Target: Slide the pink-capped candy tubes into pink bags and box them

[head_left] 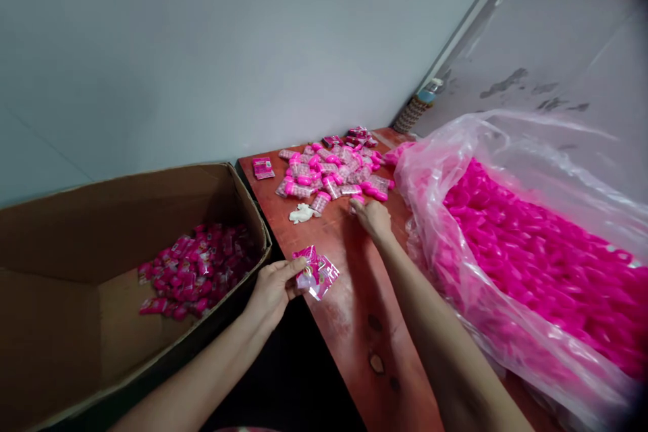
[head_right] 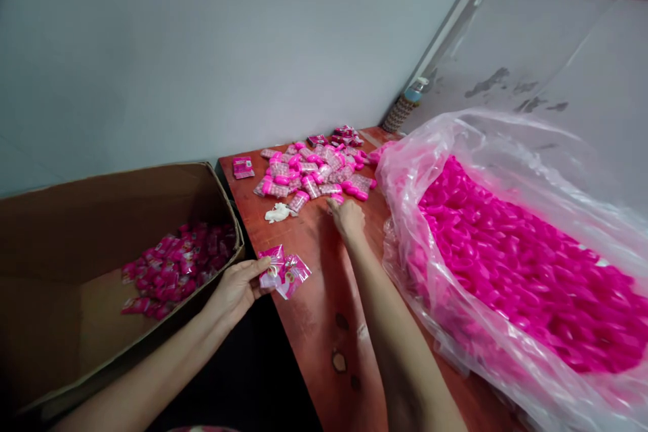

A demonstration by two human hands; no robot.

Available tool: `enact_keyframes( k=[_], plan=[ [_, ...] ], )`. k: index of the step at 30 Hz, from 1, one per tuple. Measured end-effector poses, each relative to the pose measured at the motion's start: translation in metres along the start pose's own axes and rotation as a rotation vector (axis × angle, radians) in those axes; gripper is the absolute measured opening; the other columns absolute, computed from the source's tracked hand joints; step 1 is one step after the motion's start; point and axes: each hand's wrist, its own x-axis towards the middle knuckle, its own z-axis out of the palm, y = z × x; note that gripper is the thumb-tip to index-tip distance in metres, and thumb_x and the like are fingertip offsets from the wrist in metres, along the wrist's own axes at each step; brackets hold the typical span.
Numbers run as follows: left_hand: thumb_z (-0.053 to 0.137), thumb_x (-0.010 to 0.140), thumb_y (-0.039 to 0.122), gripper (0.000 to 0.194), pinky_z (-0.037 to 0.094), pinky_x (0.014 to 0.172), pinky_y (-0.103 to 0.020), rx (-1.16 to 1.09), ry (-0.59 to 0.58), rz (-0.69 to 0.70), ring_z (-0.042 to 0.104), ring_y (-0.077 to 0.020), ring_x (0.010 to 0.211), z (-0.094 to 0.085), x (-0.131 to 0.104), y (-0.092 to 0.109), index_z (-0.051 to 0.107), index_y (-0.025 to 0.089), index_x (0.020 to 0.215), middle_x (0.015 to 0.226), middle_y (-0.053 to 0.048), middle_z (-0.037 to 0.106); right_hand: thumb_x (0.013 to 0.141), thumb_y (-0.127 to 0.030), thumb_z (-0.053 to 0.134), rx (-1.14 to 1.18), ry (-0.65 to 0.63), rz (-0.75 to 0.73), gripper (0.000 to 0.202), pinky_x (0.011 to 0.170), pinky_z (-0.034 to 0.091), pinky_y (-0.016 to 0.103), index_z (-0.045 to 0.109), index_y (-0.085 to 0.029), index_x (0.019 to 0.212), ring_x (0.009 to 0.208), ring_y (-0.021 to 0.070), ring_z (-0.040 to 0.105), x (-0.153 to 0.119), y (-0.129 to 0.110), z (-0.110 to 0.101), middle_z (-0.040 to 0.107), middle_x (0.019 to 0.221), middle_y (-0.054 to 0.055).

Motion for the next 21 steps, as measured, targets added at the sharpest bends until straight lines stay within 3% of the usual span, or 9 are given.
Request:
enact_keyframes(
  k=[3,6,10,12,13,15,18,21],
  plan=[
    [0.073,0.059,0.027,0.022,0.050,0.049,-0.023,-0.090,0.049,0.033,0.057,-0.0107,0.052,0.001,0.001,0.005,0.062,0.010,0.069,0.063,-0.004,0.063,0.058,-0.041,0.067,0.058,-0.055,0.000,0.029,0.075,0.040,0.039,0.061,-0.014,0.068,0.091,0.0329,0.056,0.006,-0.001,0.006,0.065,0.082,0.016],
    [0.071,0.061,0.021,0.018,0.053,0.057,-0.026,-0.133,-0.004,0.056,0.059,-0.0121,0.058,0.004,-0.003,0.009,0.060,0.011,0.072,0.069,-0.005,0.064,0.062,-0.043,0.063,0.189,-0.144,-0.042,0.030,0.065,0.044,0.035,0.060,-0.015,0.070,0.074,0.0252,0.060,-0.015,0.004,0.004,0.064,0.071,0.010],
    [0.068,0.063,0.022,0.017,0.051,0.058,-0.028,0.009,-0.103,0.060,0.060,-0.0144,0.061,0.009,-0.011,0.008,0.059,0.011,0.074,0.069,-0.006,0.064,0.074,-0.047,0.050,0.456,-0.256,-0.115,0.034,0.062,0.046,0.029,0.057,-0.016,0.087,0.069,0.0170,0.060,-0.078,0.010,-0.007,0.065,0.084,0.007],
    [0.066,0.065,0.024,0.017,0.049,0.056,-0.027,0.134,-0.138,0.091,0.058,-0.0136,0.058,0.011,-0.013,0.005,0.060,0.011,0.075,0.066,-0.005,0.062,0.072,-0.041,0.058,0.836,-0.464,-0.134,0.032,0.066,0.045,0.029,0.058,-0.017,0.092,0.076,0.0175,0.059,-0.114,0.011,-0.014,0.064,0.093,0.008],
    [0.065,0.065,0.024,0.017,0.048,0.055,-0.026,0.214,-0.161,0.123,0.057,-0.0128,0.056,0.011,-0.014,0.002,0.061,0.011,0.074,0.064,-0.004,0.061,0.071,-0.038,0.061,0.930,-0.577,-0.131,0.030,0.067,0.045,0.029,0.059,-0.018,0.092,0.076,0.0172,0.058,-0.131,0.011,-0.017,0.064,0.091,0.006],
    [0.066,0.064,0.024,0.015,0.043,0.053,-0.022,0.399,-0.209,0.218,0.054,-0.0111,0.053,0.013,-0.015,-0.004,0.064,0.010,0.070,0.061,-0.002,0.060,0.068,-0.032,0.065,1.013,-0.679,-0.126,0.021,0.067,0.043,0.028,0.062,-0.018,0.083,0.071,0.0155,0.057,-0.157,0.010,-0.021,0.063,0.079,0.002],
    [0.064,0.065,0.028,0.018,0.038,0.049,-0.019,0.602,-0.264,0.327,0.049,-0.0096,0.050,0.018,-0.021,-0.013,0.064,0.011,0.060,0.052,0.001,0.055,0.064,-0.028,0.070,1.038,-0.582,-0.080,0.015,0.062,0.041,0.024,0.061,-0.018,0.071,0.063,0.0127,0.054,-0.178,0.013,-0.025,0.059,0.066,-0.002],
    [0.062,0.066,0.032,0.021,0.042,0.049,-0.022,0.603,-0.307,0.220,0.052,-0.0115,0.051,0.024,-0.029,-0.022,0.064,0.012,0.060,0.054,0.000,0.055,0.064,-0.028,0.070,1.111,-0.477,-0.004,0.016,0.058,0.040,0.023,0.060,-0.017,0.071,0.059,0.0112,0.052,-0.184,0.023,-0.024,0.058,0.065,-0.002]
  ],
)
